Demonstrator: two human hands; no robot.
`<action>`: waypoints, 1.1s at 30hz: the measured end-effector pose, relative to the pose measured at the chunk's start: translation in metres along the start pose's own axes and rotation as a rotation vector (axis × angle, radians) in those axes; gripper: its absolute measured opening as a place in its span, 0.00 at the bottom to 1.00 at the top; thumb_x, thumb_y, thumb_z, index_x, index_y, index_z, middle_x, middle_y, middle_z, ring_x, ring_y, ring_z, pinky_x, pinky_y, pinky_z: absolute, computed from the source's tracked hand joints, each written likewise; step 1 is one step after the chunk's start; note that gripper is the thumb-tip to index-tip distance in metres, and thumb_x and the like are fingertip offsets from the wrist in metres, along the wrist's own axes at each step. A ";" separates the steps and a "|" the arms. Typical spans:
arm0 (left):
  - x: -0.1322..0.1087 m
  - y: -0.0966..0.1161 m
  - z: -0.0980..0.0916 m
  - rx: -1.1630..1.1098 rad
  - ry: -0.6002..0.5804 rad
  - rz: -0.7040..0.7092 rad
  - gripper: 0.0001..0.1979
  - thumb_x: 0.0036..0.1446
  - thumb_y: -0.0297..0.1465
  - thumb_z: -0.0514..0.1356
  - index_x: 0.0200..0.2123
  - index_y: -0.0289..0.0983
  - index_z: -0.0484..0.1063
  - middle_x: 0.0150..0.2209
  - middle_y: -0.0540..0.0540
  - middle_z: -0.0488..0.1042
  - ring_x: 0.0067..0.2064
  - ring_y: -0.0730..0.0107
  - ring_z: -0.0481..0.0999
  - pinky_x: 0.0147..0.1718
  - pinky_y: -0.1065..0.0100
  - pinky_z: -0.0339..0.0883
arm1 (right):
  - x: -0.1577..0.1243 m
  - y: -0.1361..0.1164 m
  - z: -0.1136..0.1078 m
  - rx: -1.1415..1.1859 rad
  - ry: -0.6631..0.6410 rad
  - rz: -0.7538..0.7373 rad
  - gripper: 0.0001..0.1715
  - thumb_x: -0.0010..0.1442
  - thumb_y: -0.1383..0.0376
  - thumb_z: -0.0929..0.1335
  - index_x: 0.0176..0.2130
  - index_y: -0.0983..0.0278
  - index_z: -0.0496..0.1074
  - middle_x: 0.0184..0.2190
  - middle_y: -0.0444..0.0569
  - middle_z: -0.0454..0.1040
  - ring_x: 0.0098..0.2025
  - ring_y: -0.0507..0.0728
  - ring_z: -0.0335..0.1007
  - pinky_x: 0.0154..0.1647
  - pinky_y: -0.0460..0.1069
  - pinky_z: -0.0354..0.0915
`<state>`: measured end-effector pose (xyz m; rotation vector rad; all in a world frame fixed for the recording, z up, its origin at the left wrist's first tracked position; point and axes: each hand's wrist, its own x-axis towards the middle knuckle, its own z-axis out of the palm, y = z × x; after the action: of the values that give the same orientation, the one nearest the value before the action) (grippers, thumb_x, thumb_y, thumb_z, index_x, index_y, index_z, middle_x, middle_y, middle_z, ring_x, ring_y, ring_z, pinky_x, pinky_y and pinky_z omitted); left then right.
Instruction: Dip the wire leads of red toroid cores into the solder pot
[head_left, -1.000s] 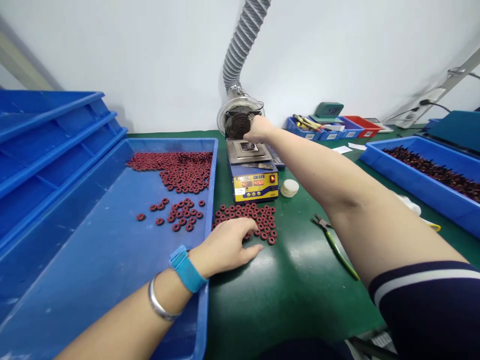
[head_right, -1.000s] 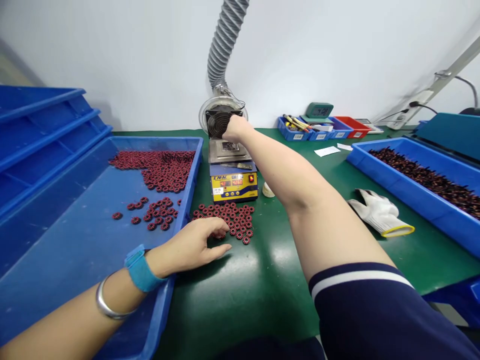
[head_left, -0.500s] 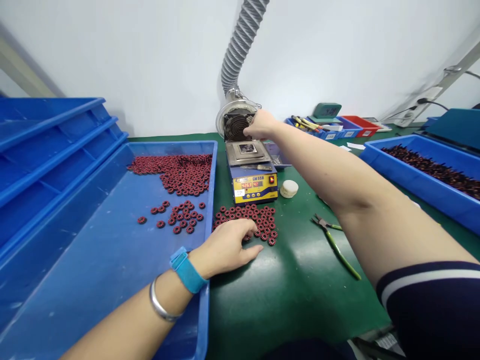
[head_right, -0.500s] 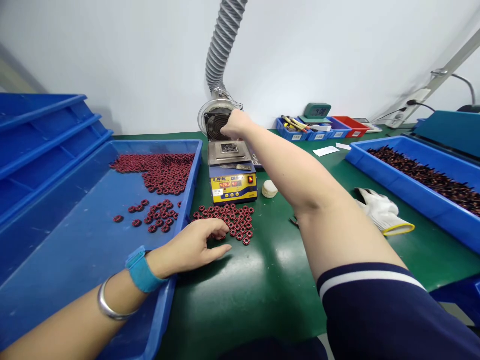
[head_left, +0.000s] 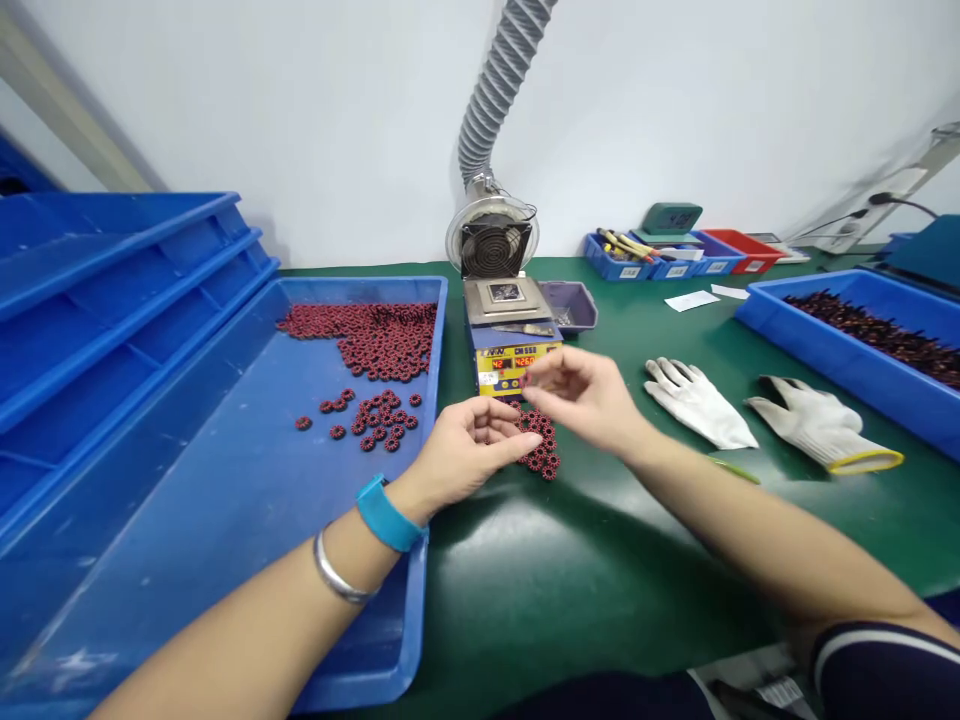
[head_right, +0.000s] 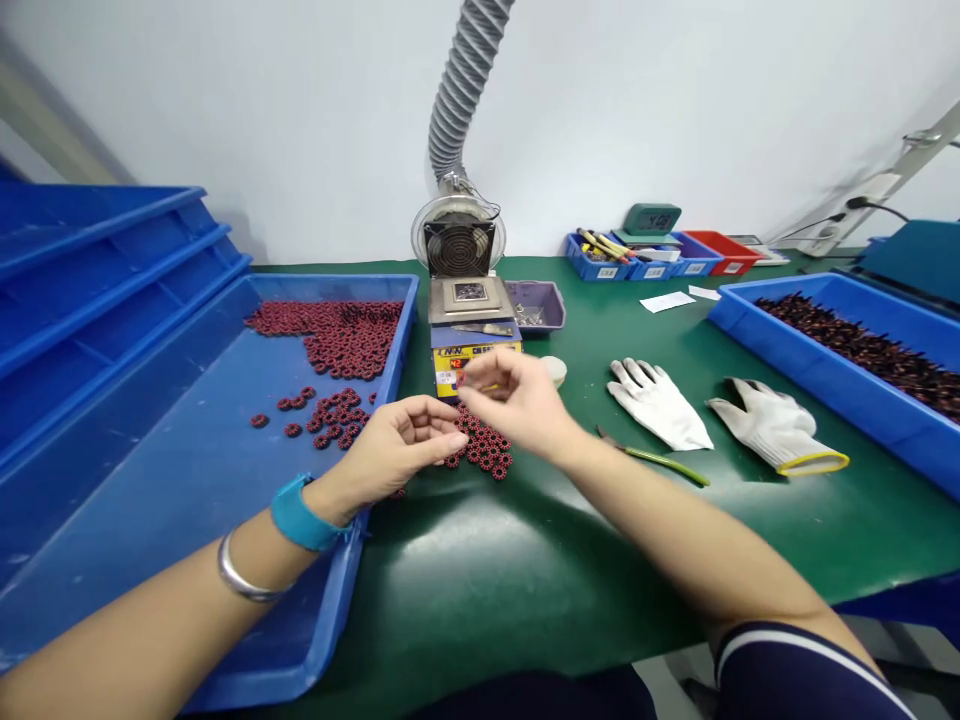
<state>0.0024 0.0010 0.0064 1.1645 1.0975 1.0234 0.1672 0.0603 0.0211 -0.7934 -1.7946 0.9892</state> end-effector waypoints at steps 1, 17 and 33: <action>-0.001 0.001 0.002 -0.051 -0.010 -0.018 0.19 0.41 0.33 0.71 0.34 0.32 0.69 0.27 0.50 0.73 0.28 0.77 0.72 0.29 0.72 0.67 | -0.015 0.004 0.004 -0.045 0.028 -0.068 0.09 0.52 0.66 0.72 0.34 0.65 0.70 0.30 0.48 0.75 0.30 0.51 0.73 0.33 0.48 0.72; -0.002 0.031 -0.062 0.783 0.216 0.251 0.10 0.45 0.36 0.66 0.29 0.35 0.75 0.25 0.48 0.76 0.26 0.72 0.73 0.24 0.73 0.66 | -0.053 0.045 -0.044 -0.517 -0.012 -0.135 0.06 0.55 0.67 0.69 0.35 0.65 0.69 0.31 0.49 0.74 0.34 0.55 0.72 0.38 0.51 0.68; -0.004 -0.030 -0.248 1.058 0.040 -0.517 0.12 0.33 0.37 0.70 0.18 0.35 0.75 0.11 0.50 0.71 0.14 0.65 0.73 0.08 0.78 0.54 | -0.037 0.090 -0.035 -0.695 -0.160 0.281 0.19 0.54 0.65 0.71 0.46 0.67 0.71 0.42 0.52 0.72 0.36 0.54 0.71 0.42 0.51 0.67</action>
<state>-0.2410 0.0352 -0.0383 1.5205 1.9372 -0.0067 0.2227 0.0816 -0.0631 -1.4559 -2.2402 0.5937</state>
